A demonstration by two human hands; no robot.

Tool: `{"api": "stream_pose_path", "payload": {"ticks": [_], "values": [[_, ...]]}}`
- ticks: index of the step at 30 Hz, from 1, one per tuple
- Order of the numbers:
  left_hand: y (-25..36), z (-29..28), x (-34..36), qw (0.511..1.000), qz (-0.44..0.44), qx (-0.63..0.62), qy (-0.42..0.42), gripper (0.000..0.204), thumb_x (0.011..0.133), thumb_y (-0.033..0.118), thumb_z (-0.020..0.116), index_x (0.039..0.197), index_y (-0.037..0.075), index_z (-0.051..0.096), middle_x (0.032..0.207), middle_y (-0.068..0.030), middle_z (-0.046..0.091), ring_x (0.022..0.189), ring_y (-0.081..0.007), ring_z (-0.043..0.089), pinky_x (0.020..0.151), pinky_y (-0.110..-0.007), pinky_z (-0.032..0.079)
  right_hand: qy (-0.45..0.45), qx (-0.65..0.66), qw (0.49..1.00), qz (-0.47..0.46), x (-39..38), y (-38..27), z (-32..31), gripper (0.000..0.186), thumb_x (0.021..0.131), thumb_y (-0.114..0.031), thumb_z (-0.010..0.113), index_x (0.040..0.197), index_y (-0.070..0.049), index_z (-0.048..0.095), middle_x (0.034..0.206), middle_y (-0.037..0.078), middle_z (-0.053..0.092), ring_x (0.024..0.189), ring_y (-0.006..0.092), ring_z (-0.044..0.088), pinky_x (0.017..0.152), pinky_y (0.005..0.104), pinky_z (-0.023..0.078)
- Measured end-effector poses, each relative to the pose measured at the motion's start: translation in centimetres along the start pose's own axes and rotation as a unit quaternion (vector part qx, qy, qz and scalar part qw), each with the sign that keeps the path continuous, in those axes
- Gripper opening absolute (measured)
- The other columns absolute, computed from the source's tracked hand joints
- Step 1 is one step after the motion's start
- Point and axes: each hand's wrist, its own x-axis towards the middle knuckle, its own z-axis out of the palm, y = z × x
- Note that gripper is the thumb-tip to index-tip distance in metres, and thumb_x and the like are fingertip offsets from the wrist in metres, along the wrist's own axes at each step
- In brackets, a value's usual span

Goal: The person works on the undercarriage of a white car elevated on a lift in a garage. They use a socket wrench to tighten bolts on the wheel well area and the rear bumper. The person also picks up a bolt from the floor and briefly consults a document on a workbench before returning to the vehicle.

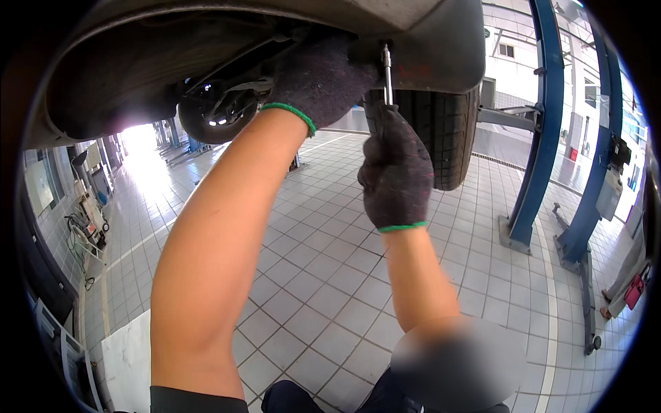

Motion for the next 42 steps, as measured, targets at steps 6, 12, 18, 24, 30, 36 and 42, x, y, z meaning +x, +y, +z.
{"api": "stream_pose_path", "payload": {"ticks": [6, 12, 18, 24, 30, 36, 42], "values": [[-0.3, -0.7, 0.1, 0.996, 0.027, 0.032, -0.081, 0.065, 0.086, 0.059, 0.07, 0.125, 0.008, 0.07, 0.126, -0.0211, 0.07, 0.113, -0.0385, 0.069, 0.1, -0.049, 0.054, 0.13, 0.091, 0.987, -0.019, -0.6, -0.6, 2.6, 0.03, 0.102, -0.021, 0.068, 0.124, -0.002, 0.072, 0.091, 0.003, 0.071, 0.07, 0.0048, 0.054, 0.058, 0.0218, 0.042], [-0.2, 0.0, 0.3, 1.0, -0.012, 0.008, -0.005, 0.054, 0.087, 0.056, 0.065, 0.117, 0.012, 0.074, 0.097, -0.0148, 0.076, 0.096, -0.0336, 0.074, 0.09, -0.046, 0.057, 0.156, 0.061, 0.986, -0.025, -0.9, 0.3, 3.9, 0.031, 0.104, -0.026, 0.063, 0.124, -0.004, 0.071, 0.094, 0.007, 0.073, 0.063, 0.005, 0.055, 0.057, 0.0218, 0.044], [-0.8, -0.7, 1.3, 0.997, -0.035, -0.036, -0.06, 0.053, 0.089, 0.055, 0.063, 0.121, 0.014, 0.073, 0.101, -0.0139, 0.077, 0.102, -0.0306, 0.074, 0.091, -0.046, 0.057, -0.286, 0.524, 0.768, 0.232, 1.5, -0.4, -0.7, 0.05, 0.11, -0.053, 0.037, 0.128, -0.014, 0.064, 0.077, 0.003, 0.064, 0.045, 0.0079, 0.043, 0.038, 0.0261, 0.032], [-0.9, -1.6, 1.2, 0.997, -0.003, -0.047, -0.068, 0.059, 0.089, 0.058, 0.065, 0.128, 0.015, 0.071, 0.13, -0.018, 0.069, 0.117, -0.0365, 0.068, 0.1, -0.05, 0.054, 0.029, -0.298, 0.947, -0.118, 0.2, -1.2, 1.1, 0.039, 0.109, -0.039, 0.055, 0.117, -0.005, 0.07, 0.097, 0.007, 0.075, 0.077, 0.0124, 0.068, 0.072, 0.0289, 0.056], [-0.6, -1.5, 1.2, 0.991, -0.068, -0.058, -0.103, 0.059, 0.09, 0.056, 0.064, 0.131, 0.015, 0.069, 0.131, -0.0173, 0.069, 0.118, -0.0365, 0.067, 0.102, -0.049, 0.053, 0.104, 0.185, 0.974, 0.076, -0.8, -0.9, 3.7, 0.045, 0.106, -0.046, 0.056, 0.118, -0.005, 0.069, 0.106, 0.009, 0.074, 0.086, 0.0125, 0.066, 0.066, 0.0244, 0.053], [-2.8, 0.3, 1.9, 0.99, -0.042, -0.123, -0.06, 0.045, 0.093, 0.04, 0.067, 0.126, 0.009, 0.071, 0.126, -0.0213, 0.07, 0.114, -0.0396, 0.069, 0.098, -0.05, 0.056, -0.305, 0.455, 0.774, 0.317, 2.0, -1.0, -1.1, 0.054, 0.102, -0.064, 0.052, 0.118, -0.015, 0.066, 0.081, 0.001, 0.064, 0.06, 0.0082, 0.055, 0.043, 0.0238, 0.042], [-2.1, 0.0, 1.6, 0.989, -0.061, -0.117, -0.067, 0.051, 0.093, 0.042, 0.068, 0.134, 0.01, 0.067, 0.132, -0.0198, 0.068, 0.12, -0.0389, 0.066, 0.101, -0.047, 0.054, 0.098, -0.061, 0.993, -0.038, 0.2, -1.1, 2.1, 0.041, 0.108, -0.037, 0.059, 0.12, 0.001, 0.07, 0.104, 0.006, 0.075, 0.091, 0.0125, 0.07, 0.081, 0.0268, 0.055]]}}
